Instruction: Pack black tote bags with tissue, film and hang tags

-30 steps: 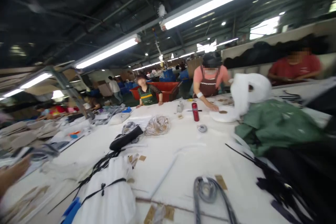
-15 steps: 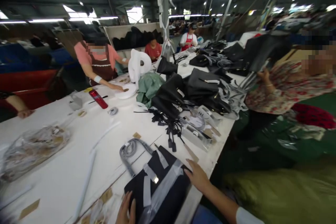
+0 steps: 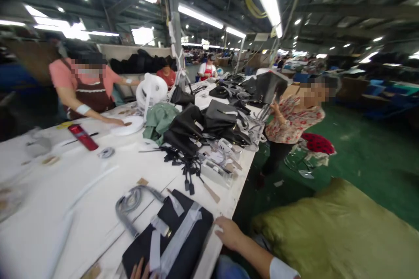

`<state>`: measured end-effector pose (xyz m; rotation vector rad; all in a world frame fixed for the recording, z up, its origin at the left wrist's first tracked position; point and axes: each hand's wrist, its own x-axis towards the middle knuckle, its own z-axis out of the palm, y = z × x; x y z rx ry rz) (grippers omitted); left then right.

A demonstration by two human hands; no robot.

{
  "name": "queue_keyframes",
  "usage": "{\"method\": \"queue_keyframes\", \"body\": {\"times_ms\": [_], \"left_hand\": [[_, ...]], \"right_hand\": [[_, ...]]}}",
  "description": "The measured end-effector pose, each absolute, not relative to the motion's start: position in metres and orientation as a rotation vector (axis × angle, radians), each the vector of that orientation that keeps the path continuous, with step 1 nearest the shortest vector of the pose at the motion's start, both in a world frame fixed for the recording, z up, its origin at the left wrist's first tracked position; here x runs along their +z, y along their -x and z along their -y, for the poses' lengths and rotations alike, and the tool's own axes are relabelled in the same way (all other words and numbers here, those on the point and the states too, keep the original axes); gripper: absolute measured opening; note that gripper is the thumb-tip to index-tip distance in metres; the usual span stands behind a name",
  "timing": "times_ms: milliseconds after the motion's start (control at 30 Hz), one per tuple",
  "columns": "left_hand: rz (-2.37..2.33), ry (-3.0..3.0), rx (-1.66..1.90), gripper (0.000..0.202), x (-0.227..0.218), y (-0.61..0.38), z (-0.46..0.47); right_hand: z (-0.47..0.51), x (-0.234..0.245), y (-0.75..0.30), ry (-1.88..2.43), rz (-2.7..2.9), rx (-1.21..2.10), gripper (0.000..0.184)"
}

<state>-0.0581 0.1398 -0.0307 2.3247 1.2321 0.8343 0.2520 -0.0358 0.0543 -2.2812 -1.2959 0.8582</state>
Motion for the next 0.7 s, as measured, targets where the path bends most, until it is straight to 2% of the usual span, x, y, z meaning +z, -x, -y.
{"method": "queue_keyframes", "body": {"times_ms": [167, 333, 500, 700], "left_hand": [[-1.431, -2.082, 0.600, 0.037, 0.016, 0.091, -0.078], [-1.928, -1.658, 0.713, 0.034, 0.048, 0.109, -0.071], [-2.404, -1.296, 0.679, 0.031, 0.059, 0.153, -0.030], [-2.686, -1.060, 0.490, 0.024, 0.054, 0.210, -0.023]], "right_hand": [[0.031, 0.041, -0.282, 2.071, 1.417, 1.018, 0.049], [0.010, 0.041, -0.330, 1.946, 1.587, 1.254, 0.052], [0.003, 0.031, -0.367, 1.966, 1.740, 1.365, 0.056], [-0.017, 0.015, -0.364, 2.027, 1.803, 1.306, 0.059]]}}
